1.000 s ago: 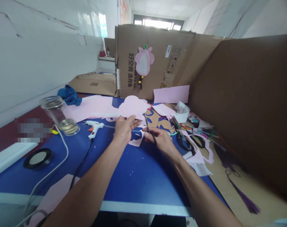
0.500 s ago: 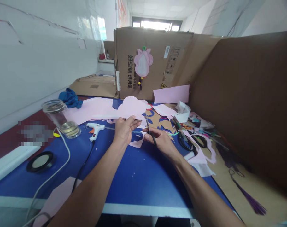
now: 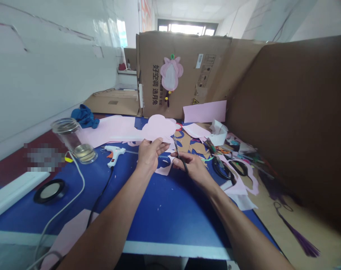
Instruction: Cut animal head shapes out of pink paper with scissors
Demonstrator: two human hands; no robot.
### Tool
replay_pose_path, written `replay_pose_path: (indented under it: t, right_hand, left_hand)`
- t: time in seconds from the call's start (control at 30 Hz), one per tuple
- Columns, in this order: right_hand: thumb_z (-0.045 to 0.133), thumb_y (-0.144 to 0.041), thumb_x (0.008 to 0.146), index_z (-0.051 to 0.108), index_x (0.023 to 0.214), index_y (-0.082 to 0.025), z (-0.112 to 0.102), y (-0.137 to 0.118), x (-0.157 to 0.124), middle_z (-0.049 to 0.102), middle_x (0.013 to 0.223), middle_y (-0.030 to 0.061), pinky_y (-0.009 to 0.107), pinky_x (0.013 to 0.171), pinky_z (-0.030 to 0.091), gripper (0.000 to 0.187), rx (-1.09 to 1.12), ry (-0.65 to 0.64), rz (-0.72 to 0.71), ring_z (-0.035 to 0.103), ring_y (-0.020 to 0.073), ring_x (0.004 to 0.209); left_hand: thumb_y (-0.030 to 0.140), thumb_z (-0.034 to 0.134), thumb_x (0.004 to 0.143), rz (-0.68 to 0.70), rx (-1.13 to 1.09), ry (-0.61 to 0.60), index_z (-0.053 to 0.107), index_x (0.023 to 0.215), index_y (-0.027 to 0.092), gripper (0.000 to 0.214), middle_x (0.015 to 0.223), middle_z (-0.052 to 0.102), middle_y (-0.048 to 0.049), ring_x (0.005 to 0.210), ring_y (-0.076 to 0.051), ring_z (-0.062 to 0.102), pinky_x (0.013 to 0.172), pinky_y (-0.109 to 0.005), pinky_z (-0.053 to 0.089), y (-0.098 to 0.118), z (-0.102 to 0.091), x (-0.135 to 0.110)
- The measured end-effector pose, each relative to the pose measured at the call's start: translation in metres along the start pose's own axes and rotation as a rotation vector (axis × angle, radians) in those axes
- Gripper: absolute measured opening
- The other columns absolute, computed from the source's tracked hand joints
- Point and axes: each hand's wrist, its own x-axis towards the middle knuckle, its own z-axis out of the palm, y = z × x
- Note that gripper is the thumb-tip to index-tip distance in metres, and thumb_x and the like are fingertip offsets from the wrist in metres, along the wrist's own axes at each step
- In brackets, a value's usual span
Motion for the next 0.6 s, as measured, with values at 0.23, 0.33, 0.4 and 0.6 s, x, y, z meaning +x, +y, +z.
replay_pose_path:
  t: [0.23,0.33,0.4,0.6]
  right_hand:
    - [0.081,-0.065,0.079,0.080,0.109,-0.018,0.0002,-0.0003,0.0005,0.072,0.077,0.0034,0.033,0.071,0.054,0.055,-0.026,0.010,-0.009,0.067,0.0219,0.073]
    - [0.079,-0.065,0.080,0.081,0.108,-0.019,-0.0001,-0.0017,0.0002,0.072,0.076,0.0035,0.033,0.069,0.054,0.054,-0.040,0.004,-0.011,0.067,0.0226,0.074]
    - [0.079,-0.065,0.081,0.081,0.108,-0.019,-0.0004,-0.0025,-0.0001,0.071,0.074,0.0033,0.033,0.069,0.053,0.054,-0.051,0.004,-0.008,0.067,0.0226,0.073]
    - [0.079,-0.063,0.081,0.081,0.107,-0.018,-0.0008,-0.0026,0.0001,0.070,0.073,0.0032,0.032,0.067,0.052,0.052,-0.060,0.009,0.005,0.065,0.0216,0.071]
  left_hand:
    - [0.018,0.083,0.070,-0.005,0.012,-0.004,0.067,0.097,0.016,0.031,0.083,0.078,-0.0062,0.073,-0.018,0.075,0.075,-0.031,0.061,0.0003,0.0006,-0.0011]
    - [0.018,0.083,0.070,-0.006,0.017,-0.001,0.068,0.100,0.017,0.033,0.083,0.078,-0.0062,0.074,-0.018,0.075,0.076,-0.032,0.061,0.0007,0.0011,-0.0016]
    - [0.019,0.083,0.070,-0.006,0.017,0.001,0.068,0.103,0.017,0.036,0.083,0.078,-0.0060,0.074,-0.019,0.075,0.077,-0.033,0.061,0.0006,0.0012,-0.0017]
    - [0.018,0.083,0.070,-0.009,0.013,-0.004,0.068,0.102,0.017,0.035,0.083,0.078,-0.0063,0.074,-0.019,0.075,0.075,-0.032,0.061,-0.0003,0.0003,-0.0009]
